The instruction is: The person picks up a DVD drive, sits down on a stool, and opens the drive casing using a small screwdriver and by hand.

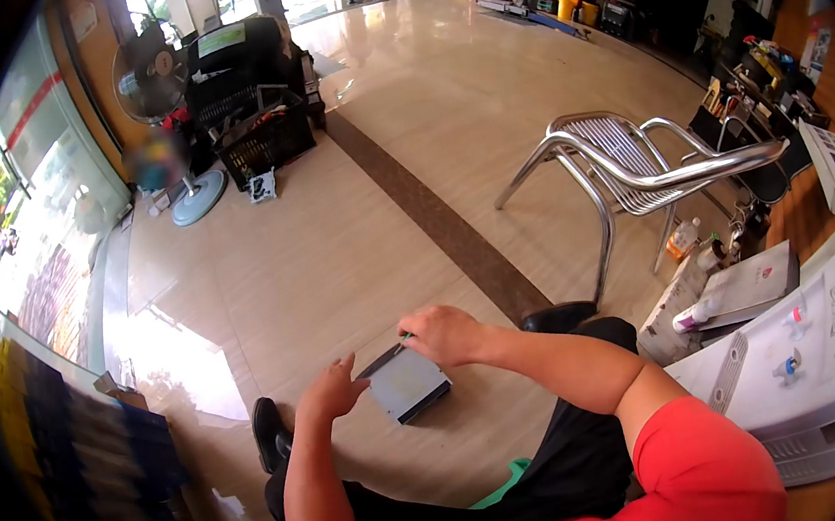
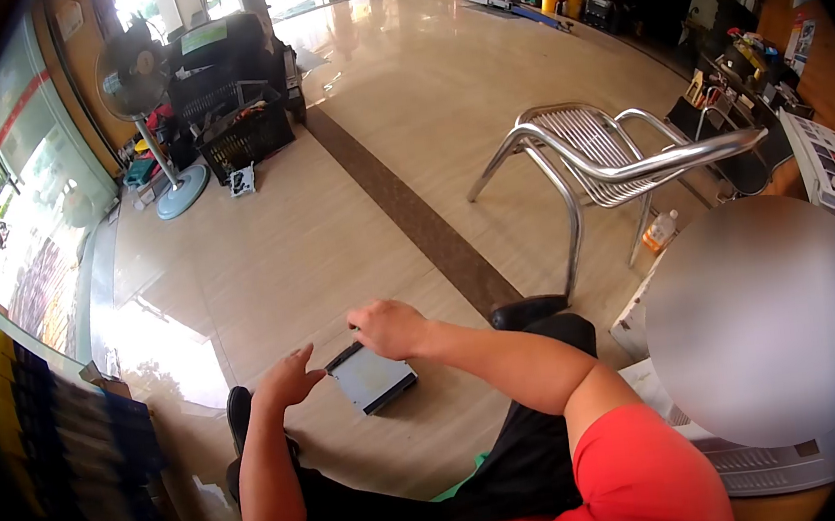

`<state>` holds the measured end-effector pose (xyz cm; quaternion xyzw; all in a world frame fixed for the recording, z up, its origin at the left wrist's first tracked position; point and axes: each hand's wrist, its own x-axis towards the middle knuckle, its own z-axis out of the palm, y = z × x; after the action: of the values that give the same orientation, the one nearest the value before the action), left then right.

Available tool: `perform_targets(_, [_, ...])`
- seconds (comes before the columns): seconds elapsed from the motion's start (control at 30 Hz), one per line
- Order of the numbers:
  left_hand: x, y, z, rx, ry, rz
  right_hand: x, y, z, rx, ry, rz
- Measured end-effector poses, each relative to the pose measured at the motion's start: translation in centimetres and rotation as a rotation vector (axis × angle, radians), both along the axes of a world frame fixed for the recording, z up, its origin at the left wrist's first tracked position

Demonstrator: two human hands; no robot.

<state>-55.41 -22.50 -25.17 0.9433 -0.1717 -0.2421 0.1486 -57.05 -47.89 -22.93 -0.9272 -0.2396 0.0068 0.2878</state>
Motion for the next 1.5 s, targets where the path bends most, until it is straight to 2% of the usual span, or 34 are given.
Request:
perform_targets(0.1, [0.0,0.5,-0.1,-0.140,-0.125,-0.005,-0.3,0.9,-0.4,-0.034,0.010,0.020])
perform_targets(0.37, [-0.7,1.6,0.3,-0.117,-0.113,0.013,-0.4,2.0,-3.1,0.034,0.014,0.085])
perform_targets(0.7, [-0.9,1.1,1.6,-0.103,-0.075,0.016,-0.7,1.9,-2.5,0.070,0.030,0.094])
perform_targets(0.87, [-0.5,1.3,0.2,-0.111,-0.058,0.011,-0.9,1.7,-2.2,0.060,0.048,0.064])
perform_targets(1.17, [-0.6,1.6,1.2,-0.118,-0.049,0.052,-0.5,1.4,-2.4,0.070,-0.023,0.088])
perform_targets(1.33, [-0.4,2.9,1.7,-0.175,-0.074,0.115,-0.3,1.6,-2.0,0.116,0.060,0.068])
perform_targets(1.5, [-0.9,5.6,3.4,-0.253,-0.121,0.197,0.0,1.8,-6.6,0.028,0.038,0.050])
